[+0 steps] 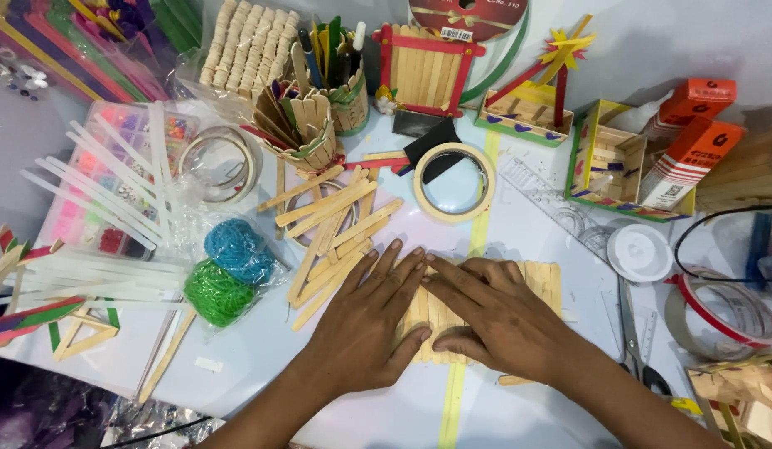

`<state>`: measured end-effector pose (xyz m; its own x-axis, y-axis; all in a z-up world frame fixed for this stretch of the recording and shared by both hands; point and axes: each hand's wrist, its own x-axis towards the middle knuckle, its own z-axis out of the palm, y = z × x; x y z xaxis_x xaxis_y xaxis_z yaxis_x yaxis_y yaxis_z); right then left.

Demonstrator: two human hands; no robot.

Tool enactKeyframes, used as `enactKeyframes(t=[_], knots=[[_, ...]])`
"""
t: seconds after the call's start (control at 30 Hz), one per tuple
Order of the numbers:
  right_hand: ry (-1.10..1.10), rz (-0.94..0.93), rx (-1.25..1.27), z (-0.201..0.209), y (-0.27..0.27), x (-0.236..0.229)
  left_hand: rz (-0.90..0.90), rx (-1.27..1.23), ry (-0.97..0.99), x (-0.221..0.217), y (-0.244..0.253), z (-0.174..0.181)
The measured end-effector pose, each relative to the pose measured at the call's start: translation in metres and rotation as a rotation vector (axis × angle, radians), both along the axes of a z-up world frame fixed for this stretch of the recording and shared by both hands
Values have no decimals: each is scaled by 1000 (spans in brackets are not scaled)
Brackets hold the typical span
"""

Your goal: Assembling and trimming popsicle sticks using masking tape and scissors to create a craft structure.

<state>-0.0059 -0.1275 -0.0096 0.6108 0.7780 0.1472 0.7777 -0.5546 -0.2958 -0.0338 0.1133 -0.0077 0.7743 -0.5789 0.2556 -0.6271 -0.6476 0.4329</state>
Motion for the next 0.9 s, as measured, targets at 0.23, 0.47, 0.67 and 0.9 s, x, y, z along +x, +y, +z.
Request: enactKeyframes(t=[0.23,0.47,0.67,0.9], knots=[[-6,-3,-22,-2,1,-2,6,16,10,0,1,-1],[-21,1,-21,-4,0,-1,5,27,-21,0,1,-2],[22,-40,40,-12,-2,-3,-4,19,-10,1,1,-2],[171,-79,162,-3,-1,1,-20,-6,-17,3,2,-2]])
